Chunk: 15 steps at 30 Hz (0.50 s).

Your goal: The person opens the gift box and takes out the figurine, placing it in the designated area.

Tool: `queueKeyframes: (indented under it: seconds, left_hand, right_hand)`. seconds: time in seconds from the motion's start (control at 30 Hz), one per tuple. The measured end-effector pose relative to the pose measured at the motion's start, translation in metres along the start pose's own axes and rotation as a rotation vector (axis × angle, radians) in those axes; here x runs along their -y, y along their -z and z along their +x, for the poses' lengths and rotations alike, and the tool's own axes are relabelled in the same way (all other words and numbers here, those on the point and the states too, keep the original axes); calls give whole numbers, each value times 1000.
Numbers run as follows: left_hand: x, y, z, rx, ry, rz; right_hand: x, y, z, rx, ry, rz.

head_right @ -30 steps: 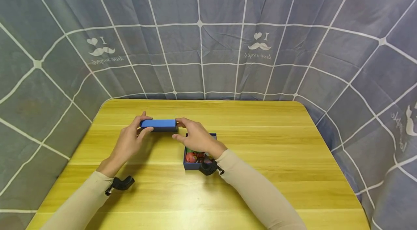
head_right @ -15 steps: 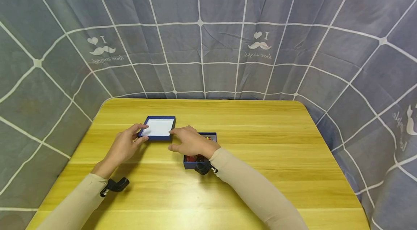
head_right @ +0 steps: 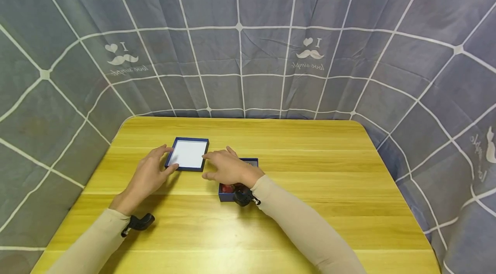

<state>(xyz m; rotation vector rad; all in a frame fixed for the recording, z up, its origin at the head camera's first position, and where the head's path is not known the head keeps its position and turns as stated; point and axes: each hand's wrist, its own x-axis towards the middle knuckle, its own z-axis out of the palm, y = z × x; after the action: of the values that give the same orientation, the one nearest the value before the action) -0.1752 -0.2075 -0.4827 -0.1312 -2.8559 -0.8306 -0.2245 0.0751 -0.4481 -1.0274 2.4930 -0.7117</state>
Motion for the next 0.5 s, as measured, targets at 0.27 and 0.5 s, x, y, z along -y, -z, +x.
queueKeyframes:
  seconds: [0.27, 0.5]
  left_hand:
    - [-20, -8, -3, -24, -107, -66]
    - [-36, -24, -8, 55, -229, -116]
  right_hand:
    - [-5, 15, -20, -87, 23, 27]
    - [-15, 23, -43, -169, 23, 34]
